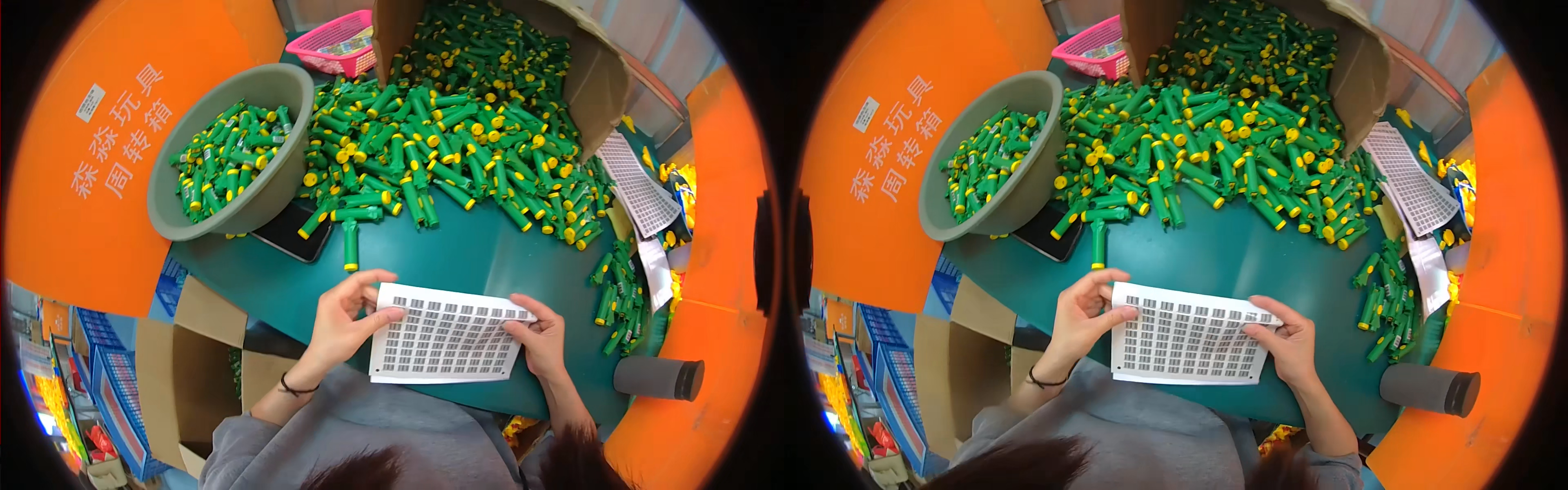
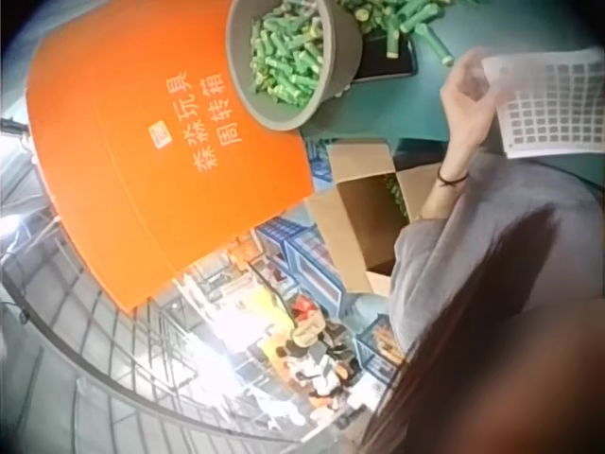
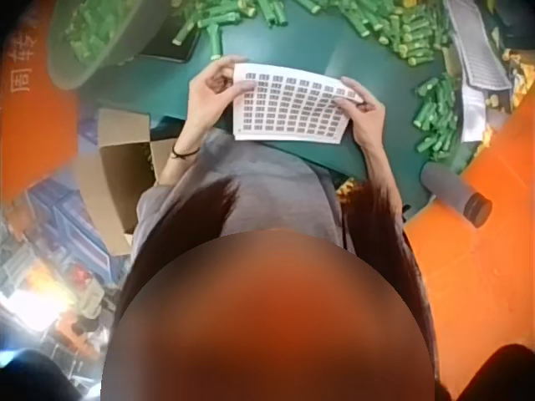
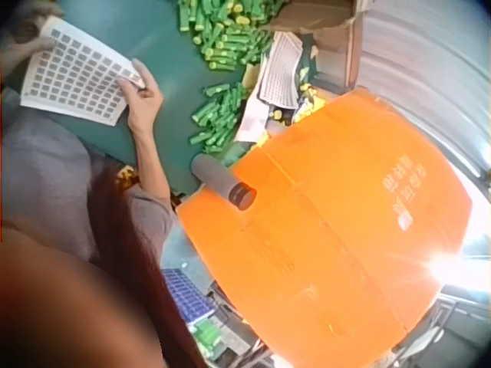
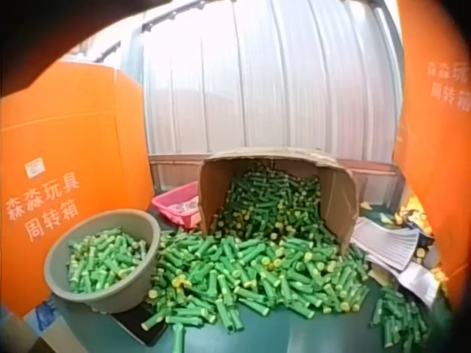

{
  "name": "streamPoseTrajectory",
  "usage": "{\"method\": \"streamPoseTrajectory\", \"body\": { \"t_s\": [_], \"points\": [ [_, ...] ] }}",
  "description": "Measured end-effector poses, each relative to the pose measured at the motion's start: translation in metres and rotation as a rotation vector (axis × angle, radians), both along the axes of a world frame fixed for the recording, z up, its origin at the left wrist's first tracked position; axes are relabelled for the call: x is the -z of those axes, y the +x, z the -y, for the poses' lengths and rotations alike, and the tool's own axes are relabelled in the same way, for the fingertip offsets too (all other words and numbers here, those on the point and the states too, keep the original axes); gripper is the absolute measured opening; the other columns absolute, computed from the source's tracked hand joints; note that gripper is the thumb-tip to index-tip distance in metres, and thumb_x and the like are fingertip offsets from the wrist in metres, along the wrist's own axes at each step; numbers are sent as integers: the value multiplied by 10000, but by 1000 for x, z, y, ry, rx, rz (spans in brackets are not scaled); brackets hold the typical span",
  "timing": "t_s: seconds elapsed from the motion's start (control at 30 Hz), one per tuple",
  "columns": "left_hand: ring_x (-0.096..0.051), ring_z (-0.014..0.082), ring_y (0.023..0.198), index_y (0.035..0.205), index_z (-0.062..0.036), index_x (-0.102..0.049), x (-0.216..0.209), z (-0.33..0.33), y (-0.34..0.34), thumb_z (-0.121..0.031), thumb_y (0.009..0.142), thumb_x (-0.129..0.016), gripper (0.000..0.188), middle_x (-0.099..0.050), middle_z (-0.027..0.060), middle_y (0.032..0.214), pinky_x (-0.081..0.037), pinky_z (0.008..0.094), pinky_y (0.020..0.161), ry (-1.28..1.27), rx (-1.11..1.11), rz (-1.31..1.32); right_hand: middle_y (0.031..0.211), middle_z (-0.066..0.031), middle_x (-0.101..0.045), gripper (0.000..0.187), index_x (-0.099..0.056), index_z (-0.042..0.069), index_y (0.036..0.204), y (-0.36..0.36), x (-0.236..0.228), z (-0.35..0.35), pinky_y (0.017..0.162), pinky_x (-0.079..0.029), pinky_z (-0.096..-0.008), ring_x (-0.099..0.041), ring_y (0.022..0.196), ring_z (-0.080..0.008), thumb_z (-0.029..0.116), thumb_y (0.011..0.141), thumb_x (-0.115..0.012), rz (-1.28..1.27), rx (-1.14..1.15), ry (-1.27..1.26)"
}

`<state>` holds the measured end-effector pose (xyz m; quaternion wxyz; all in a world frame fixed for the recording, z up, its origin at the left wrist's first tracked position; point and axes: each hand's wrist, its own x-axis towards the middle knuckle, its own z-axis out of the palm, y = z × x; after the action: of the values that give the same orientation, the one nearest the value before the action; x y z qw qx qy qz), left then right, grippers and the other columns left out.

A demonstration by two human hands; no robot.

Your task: Applying small square labels from a sheet onto green and yellow cylindrical components.

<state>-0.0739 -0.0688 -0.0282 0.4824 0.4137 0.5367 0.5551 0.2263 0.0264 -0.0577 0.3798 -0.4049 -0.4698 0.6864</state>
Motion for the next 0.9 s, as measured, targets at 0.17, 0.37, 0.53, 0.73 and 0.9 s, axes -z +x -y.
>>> {"method": "streamPoseTrajectory", "body": {
  "t_s": [0.17,0.37,0.53,0.73,0.9],
  "points": [
    [-675,116,873,1247,14,-625,17,-11,-3,40,845,-760,425,-717,56,932,-538,257,802,-48,104,158,1012,-145,-738,383,-671,-59,1213,7,0,-1,771,-589,-271,-714,848,-153,-76,836,-739,118,28,76],
    [-647,70,784,1182,21,-708,9,-9,-4,21,840,-769,348,-704,21,811,-519,223,738,60,-3,-280,906,-96,-745,220,-733,-53,1074,-2,0,-7,661,-537,-205,-682,752,-93,3,863,-756,235,46,83],
    [-675,103,812,1098,-30,-759,6,-17,-5,-76,842,-792,263,-738,45,866,-523,234,734,136,29,-495,873,-73,-727,155,-711,-38,1025,-1,5,-4,674,-518,-212,-654,739,-79,7,879,-734,224,19,-1],
    [-688,108,867,1068,33,-743,19,-15,-5,0,875,-745,196,-717,76,962,-544,220,737,3,93,-328,884,-63,-722,142,-710,-20,1007,-2,7,-3,658,-494,-201,-644,741,-69,61,895,-744,197,-47,-73],
    [-694,92,765,988,-11,-771,31,-24,-4,-108,899,-741,135,-752,67,881,-537,224,661,-42,-10,-246,1003,-95,-711,269,-688,19,1139,-11,-23,-6,700,-471,-247,-636,856,-119,93,887,-748,947,-143,513]
  ]
}}
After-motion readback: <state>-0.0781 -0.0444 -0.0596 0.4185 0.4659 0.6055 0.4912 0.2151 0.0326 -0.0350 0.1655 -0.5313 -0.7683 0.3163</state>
